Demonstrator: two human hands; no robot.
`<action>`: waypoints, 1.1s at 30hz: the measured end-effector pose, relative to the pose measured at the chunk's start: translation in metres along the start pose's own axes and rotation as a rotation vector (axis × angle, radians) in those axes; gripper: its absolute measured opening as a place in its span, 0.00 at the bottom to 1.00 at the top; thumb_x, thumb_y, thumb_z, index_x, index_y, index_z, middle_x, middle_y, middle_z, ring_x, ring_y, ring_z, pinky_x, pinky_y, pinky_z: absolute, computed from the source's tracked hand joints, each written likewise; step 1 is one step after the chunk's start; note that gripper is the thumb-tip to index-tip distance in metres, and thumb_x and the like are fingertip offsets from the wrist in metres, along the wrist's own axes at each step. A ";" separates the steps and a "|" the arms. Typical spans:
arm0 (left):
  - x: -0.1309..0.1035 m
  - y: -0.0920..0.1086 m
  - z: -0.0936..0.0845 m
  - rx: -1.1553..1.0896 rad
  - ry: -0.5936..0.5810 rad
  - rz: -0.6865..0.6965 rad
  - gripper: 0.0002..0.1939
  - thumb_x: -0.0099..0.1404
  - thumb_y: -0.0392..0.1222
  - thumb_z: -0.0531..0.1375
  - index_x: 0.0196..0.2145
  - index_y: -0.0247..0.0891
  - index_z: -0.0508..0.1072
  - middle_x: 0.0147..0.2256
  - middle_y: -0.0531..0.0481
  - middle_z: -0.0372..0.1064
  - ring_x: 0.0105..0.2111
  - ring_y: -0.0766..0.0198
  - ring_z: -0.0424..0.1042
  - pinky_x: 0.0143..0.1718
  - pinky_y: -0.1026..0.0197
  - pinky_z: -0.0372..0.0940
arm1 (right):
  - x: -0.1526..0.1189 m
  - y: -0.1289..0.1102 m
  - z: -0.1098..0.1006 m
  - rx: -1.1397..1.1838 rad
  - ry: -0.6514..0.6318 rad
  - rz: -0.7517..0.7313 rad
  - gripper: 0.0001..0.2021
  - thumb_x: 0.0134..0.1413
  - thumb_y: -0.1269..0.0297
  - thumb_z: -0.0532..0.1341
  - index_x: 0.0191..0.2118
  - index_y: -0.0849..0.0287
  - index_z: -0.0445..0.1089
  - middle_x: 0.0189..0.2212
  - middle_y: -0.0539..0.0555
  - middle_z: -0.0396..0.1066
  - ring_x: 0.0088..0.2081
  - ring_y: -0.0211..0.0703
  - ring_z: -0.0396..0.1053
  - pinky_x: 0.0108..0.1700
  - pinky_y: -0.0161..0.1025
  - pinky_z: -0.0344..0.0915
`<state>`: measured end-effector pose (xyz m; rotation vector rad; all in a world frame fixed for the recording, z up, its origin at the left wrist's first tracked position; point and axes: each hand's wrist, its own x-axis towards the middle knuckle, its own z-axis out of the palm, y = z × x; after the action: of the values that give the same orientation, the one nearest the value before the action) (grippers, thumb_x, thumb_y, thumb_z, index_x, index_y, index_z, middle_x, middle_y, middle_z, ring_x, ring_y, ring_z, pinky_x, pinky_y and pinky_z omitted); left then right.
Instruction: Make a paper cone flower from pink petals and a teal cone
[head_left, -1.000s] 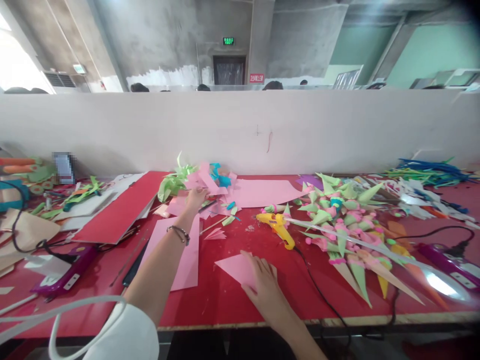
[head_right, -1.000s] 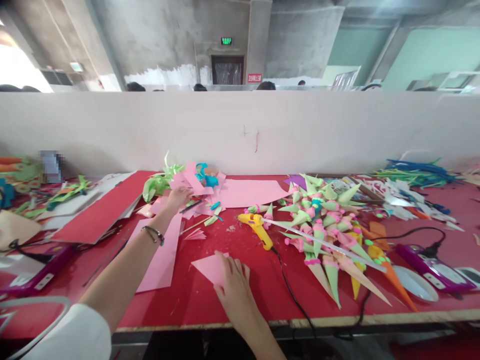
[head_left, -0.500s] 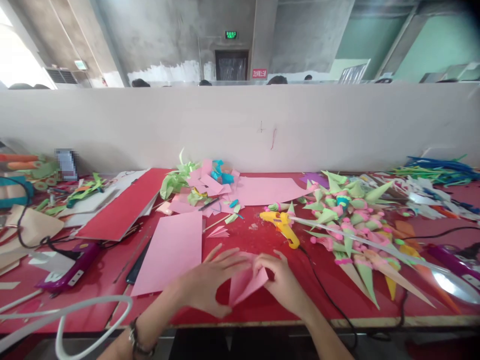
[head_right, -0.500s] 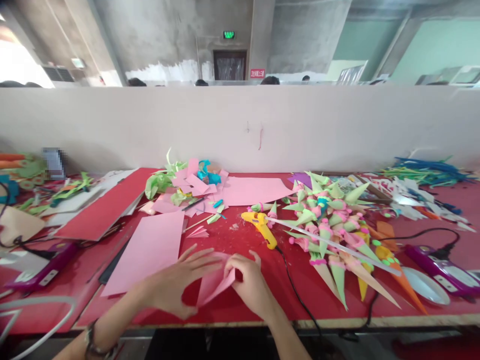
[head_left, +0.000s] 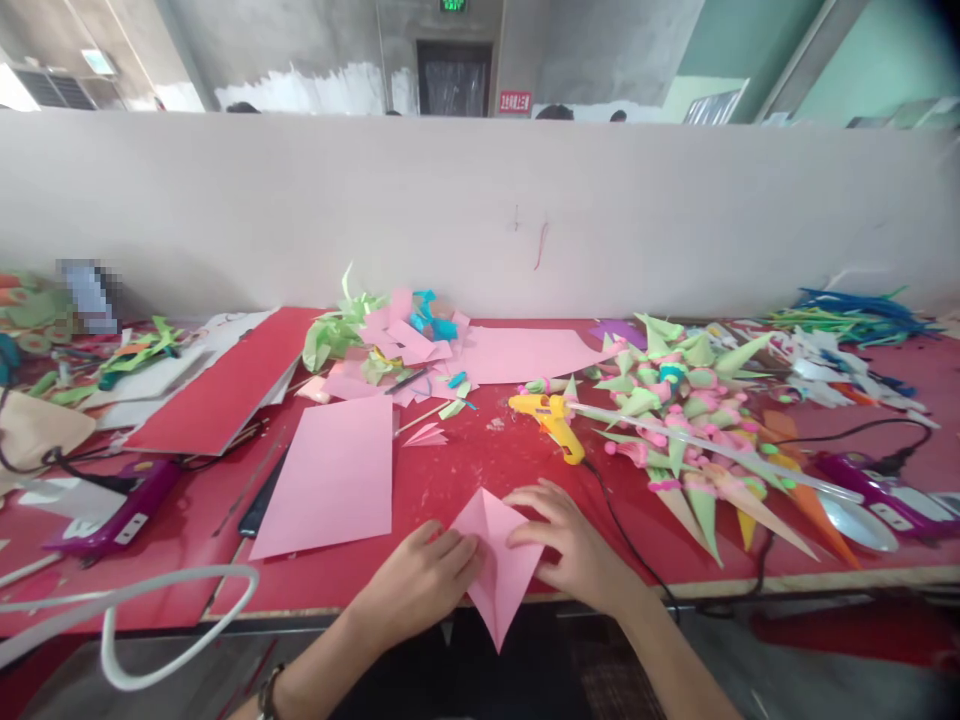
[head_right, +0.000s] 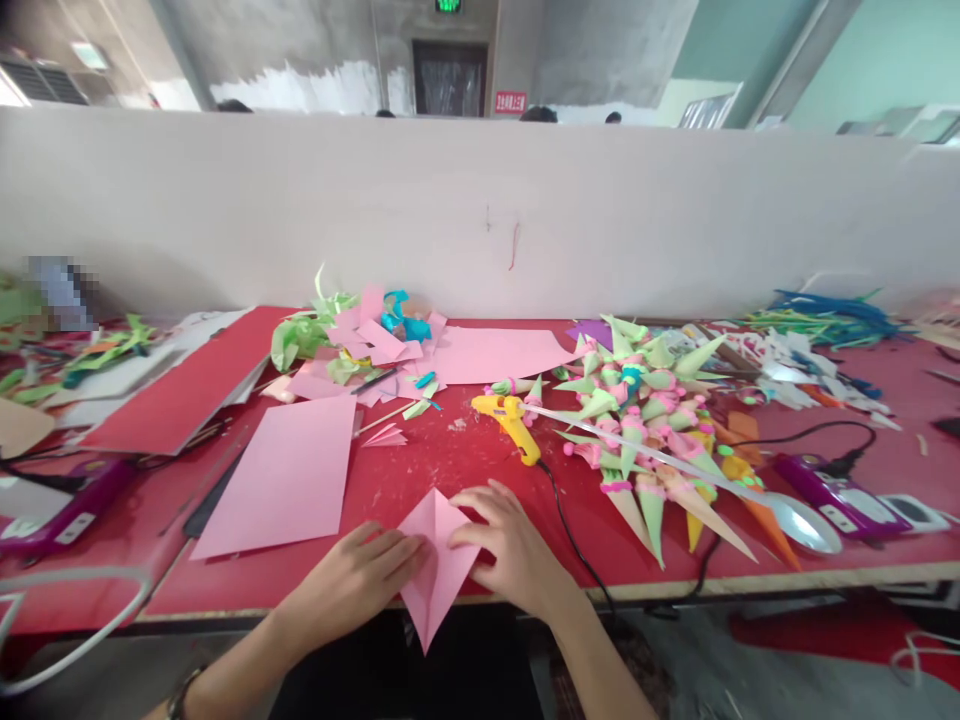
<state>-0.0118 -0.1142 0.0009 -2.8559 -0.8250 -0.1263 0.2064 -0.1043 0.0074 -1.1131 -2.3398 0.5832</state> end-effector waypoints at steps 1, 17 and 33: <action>-0.001 0.002 0.000 0.002 -0.004 -0.014 0.12 0.63 0.35 0.49 0.44 0.34 0.66 0.40 0.46 0.69 0.34 0.60 0.67 0.35 0.57 0.60 | -0.003 -0.002 -0.001 -0.077 -0.022 -0.021 0.12 0.44 0.74 0.58 0.33 0.51 0.71 0.47 0.51 0.65 0.51 0.44 0.57 0.57 0.51 0.44; -0.009 0.007 0.019 -0.482 0.304 -0.540 0.09 0.60 0.40 0.55 0.26 0.40 0.73 0.30 0.53 0.72 0.30 0.65 0.69 0.31 0.64 0.63 | -0.004 -0.005 0.011 0.040 0.027 0.184 0.11 0.56 0.67 0.52 0.25 0.60 0.65 0.27 0.50 0.64 0.31 0.35 0.62 0.34 0.32 0.59; 0.002 0.014 0.018 -0.284 0.087 -0.794 0.15 0.63 0.41 0.49 0.20 0.37 0.61 0.26 0.52 0.63 0.24 0.69 0.65 0.23 0.68 0.56 | 0.013 -0.005 0.037 -0.502 0.093 0.367 0.08 0.50 0.70 0.56 0.22 0.59 0.64 0.21 0.49 0.65 0.25 0.38 0.62 0.28 0.34 0.48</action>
<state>-0.0019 -0.1215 -0.0182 -2.5343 -1.9969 -0.4862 0.1751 -0.1029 -0.0163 -1.7742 -2.2723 0.0474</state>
